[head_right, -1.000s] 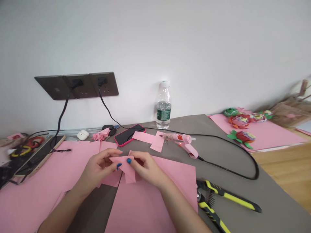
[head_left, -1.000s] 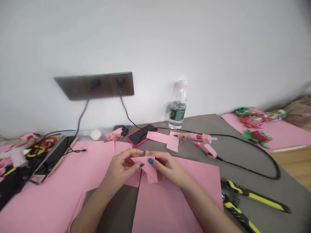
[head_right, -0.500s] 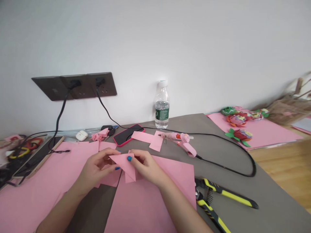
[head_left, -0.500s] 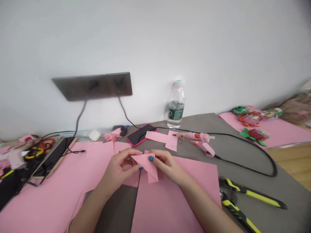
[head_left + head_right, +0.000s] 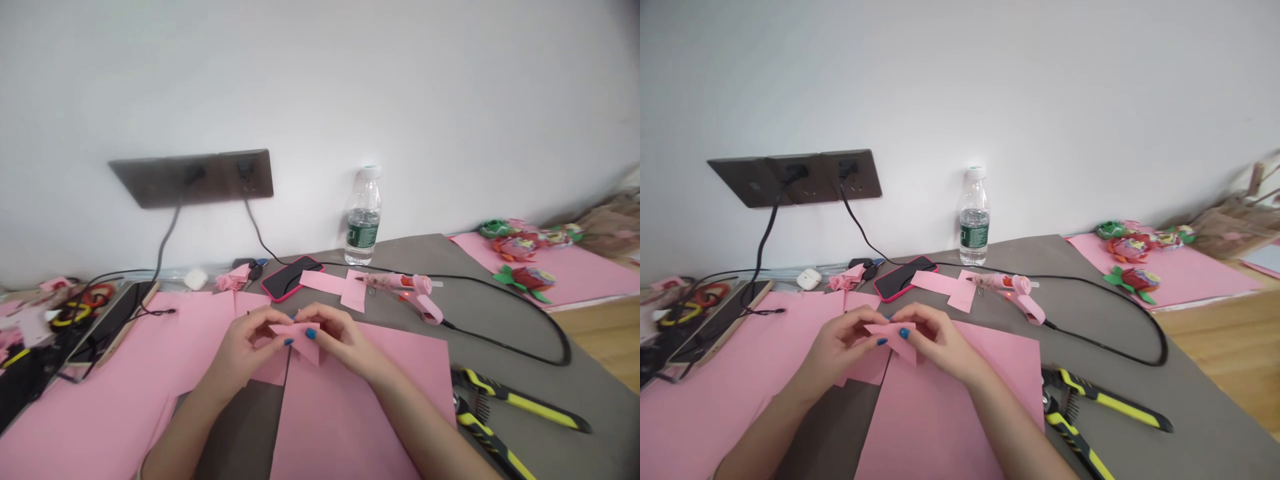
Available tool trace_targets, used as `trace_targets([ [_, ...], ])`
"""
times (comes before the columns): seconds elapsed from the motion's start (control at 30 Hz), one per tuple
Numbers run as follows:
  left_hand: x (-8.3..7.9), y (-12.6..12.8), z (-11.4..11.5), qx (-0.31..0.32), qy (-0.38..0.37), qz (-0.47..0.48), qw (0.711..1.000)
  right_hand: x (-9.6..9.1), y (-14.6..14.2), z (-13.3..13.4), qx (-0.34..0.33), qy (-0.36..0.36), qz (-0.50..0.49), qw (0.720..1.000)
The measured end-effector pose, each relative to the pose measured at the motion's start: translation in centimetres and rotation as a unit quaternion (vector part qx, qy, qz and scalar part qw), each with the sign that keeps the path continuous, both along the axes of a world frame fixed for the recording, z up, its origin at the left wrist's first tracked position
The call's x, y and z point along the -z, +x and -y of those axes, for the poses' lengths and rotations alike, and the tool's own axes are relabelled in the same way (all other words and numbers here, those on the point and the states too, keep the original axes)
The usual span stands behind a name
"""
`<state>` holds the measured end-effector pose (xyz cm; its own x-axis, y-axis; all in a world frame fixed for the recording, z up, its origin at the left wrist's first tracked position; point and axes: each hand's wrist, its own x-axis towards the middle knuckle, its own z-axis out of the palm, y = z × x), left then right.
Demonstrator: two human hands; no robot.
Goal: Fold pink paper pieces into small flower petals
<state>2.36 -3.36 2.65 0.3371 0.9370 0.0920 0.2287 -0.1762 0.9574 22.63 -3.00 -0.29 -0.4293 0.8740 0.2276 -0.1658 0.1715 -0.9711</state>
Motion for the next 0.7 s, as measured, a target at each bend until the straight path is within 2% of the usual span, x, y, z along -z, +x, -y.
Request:
trace_targets([
  [0.13, 0.20, -0.16, -0.06, -0.007, 0.008, 0.000, 1.000, 0.15, 0.02, 0.02, -0.010, -0.002, 0.003, 1.000],
  [0.33, 0.50, -0.40, -0.48, -0.034, 0.024, 0.035, 0.999, 0.45, -0.21, -0.12, 0.033, -0.068, -0.020, 0.997],
  [0.4, 0.30, -0.42, -0.51, -0.025, 0.012, 0.045, 0.999, 0.63, -0.26, -0.27, 0.055, -0.088, -0.036, 0.994],
  [0.5, -0.06, -0.40, -0.28, 0.022, -0.026, 0.056, 0.998, 0.85, -0.25, -0.46, 0.079, -0.119, -0.051, 0.989],
  [0.6, -0.20, -0.29, 0.06, 0.059, -0.055, 0.035, 0.996, 0.84, -0.19, -0.49, 0.073, -0.133, -0.059, 0.987],
  [0.7, 0.00, -0.21, 0.10, 0.056, -0.039, -0.001, 0.998, 0.62, -0.14, -0.42, 0.052, -0.134, -0.056, 0.988],
])
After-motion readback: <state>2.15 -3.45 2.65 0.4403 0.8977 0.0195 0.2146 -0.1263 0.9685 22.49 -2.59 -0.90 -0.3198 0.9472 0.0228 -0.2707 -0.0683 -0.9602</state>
